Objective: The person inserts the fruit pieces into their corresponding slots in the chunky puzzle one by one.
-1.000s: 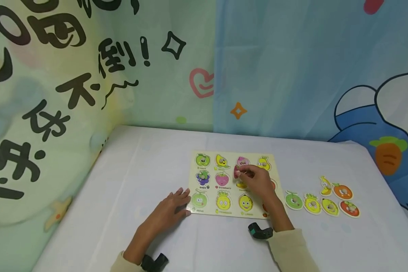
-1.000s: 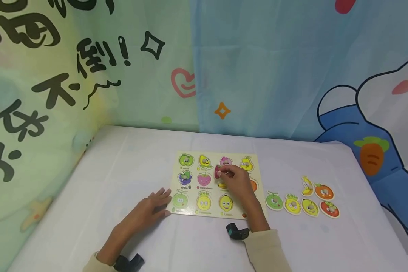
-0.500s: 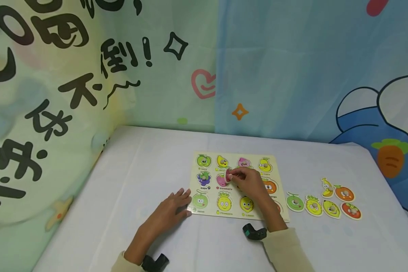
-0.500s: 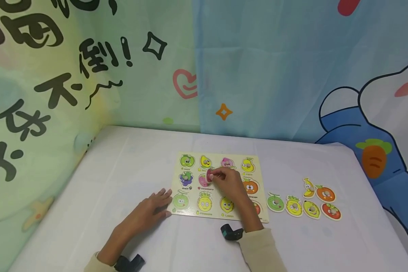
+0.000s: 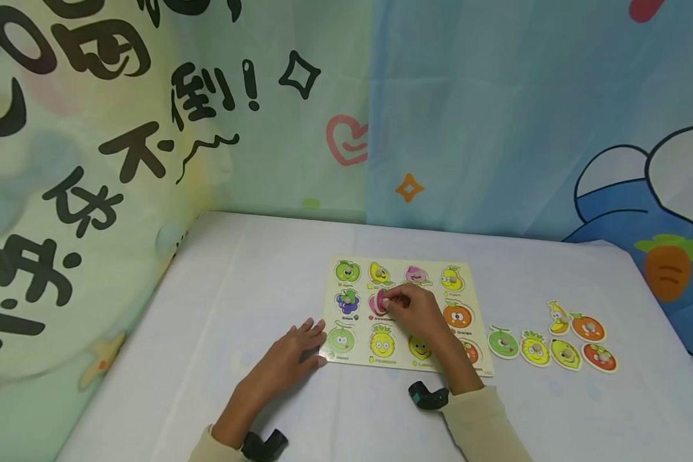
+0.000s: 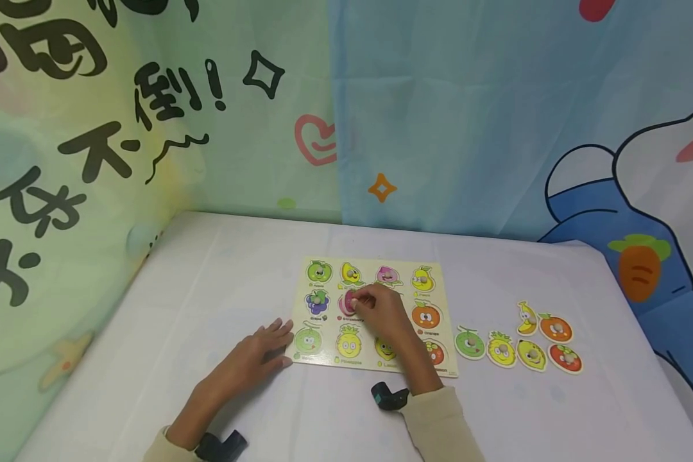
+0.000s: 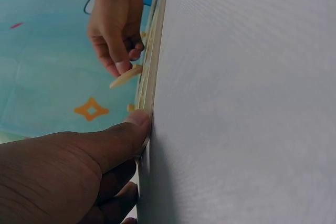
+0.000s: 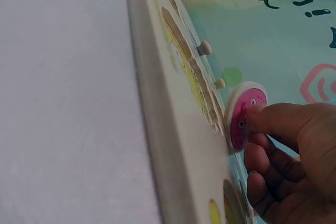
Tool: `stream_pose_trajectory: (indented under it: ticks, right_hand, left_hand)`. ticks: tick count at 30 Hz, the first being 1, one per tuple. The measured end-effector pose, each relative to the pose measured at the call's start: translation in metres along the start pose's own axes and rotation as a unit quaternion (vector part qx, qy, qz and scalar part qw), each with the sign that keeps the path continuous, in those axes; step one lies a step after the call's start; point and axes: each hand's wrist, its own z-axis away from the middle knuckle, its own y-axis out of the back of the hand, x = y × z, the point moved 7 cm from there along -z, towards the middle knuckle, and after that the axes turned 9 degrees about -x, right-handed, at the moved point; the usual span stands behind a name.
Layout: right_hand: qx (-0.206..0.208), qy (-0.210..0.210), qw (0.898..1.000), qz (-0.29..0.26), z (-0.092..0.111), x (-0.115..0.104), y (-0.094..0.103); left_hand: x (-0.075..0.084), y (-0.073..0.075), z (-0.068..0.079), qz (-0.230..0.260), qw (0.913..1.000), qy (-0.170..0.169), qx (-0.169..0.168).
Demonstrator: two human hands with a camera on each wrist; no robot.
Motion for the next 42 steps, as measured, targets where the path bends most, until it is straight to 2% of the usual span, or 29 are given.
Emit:
stream_pose_trajectory:
  ticks: [8, 27, 42]
  right_hand:
    - [0.005, 0.001, 1.0, 0.008, 0.0, 0.0, 0.0]
    - [-0.006, -0.039, 0.999, 0.03, 0.001, -0.011, -0.008]
    - [0.002, -0.036, 0.999, 0.037, 0.001, -0.013, -0.01]
  left_hand:
    - [0.0, 0.0, -0.001, -0.003, 1.0, 0.003, -0.003]
    - [0.001, 0.001, 0.001, -0.003, 1.0, 0.001, -0.003]
    - [0.0, -0.001, 0.001, -0.007, 1.0, 0.004, -0.003]
